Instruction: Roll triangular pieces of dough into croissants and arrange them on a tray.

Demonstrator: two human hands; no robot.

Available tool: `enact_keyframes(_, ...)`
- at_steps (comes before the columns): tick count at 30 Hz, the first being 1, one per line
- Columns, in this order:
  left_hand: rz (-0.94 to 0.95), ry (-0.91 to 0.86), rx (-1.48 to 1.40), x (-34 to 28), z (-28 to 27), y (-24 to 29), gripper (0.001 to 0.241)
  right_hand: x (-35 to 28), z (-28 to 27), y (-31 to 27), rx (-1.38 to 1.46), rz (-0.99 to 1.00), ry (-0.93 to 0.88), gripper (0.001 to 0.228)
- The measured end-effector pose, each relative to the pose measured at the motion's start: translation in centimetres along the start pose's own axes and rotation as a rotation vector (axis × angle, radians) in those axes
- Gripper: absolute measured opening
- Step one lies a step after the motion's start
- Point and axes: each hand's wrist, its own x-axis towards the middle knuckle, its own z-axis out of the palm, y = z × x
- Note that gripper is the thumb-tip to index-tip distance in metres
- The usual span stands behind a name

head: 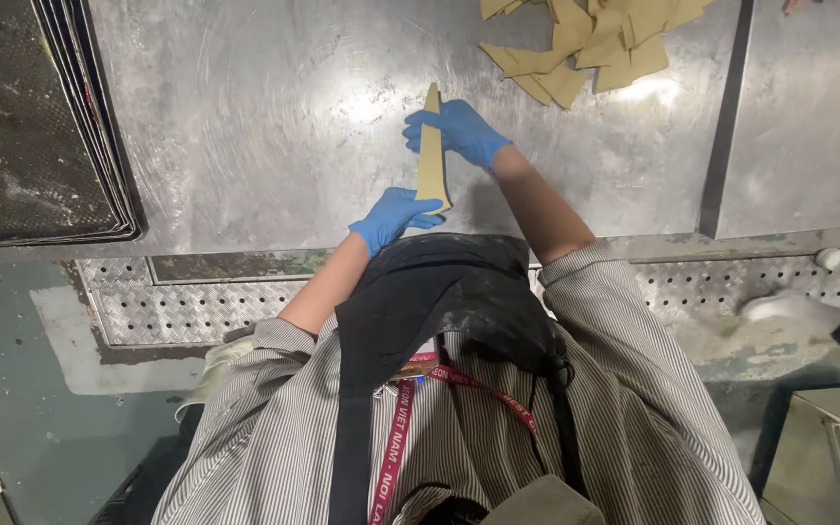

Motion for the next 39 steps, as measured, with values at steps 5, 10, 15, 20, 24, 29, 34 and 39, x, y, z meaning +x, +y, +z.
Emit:
enact_keyframes(5, -0.059, 0.013, 0.034, 0.8, -0.7, -1.5, 0.038, 2.8, -0.4, -3.4, -0.12, -0.003, 0.047, 0.039)
enact_keyframes(10, 0.012, -0.057, 0.282, 2.9, -1.5, -5.8, 0.034, 6.7, -3.4, -5.5, 0.014, -0.221, 0.237, 0.03)
enact_keyframes(15, 0.007, 0.034, 0.19, 3.5, -0.8, -2.8, 0.036, 5.5, -2.9, -6.7, -0.244, -0.18, 0.185, 0.033)
enact_keyframes(20, 0.185, 0.079, 0.139, 3.0, 0.5, 0.0, 0.037, 7.8, -6.0, -2.6, -0.179, -0.225, 0.148, 0.039)
enact_keyframes(24, 0.4, 0.1, 0.212, 0.7, 3.0, 5.5, 0.036, 6.9, -8.4, 0.0, -0.163, -0.216, 0.15, 0.038)
enact_keyframes(29, 0.479, 0.123, 0.312, -0.3, 4.2, 7.8, 0.039, 1.3, -7.0, 3.1, -0.16, -0.105, 0.109, 0.052)
enact_keyframes(34, 0.461, 0.082, 0.531, -0.2, 4.8, 6.5, 0.039, -4.0, -2.9, 1.4, 0.368, -0.166, -0.196, 0.062)
enact_keyframes(39, 0.457, 0.087, 0.605, -3.0, 6.6, 7.8, 0.042, -7.3, -0.1, -2.1, 0.15, -0.271, -0.012, 0.057)
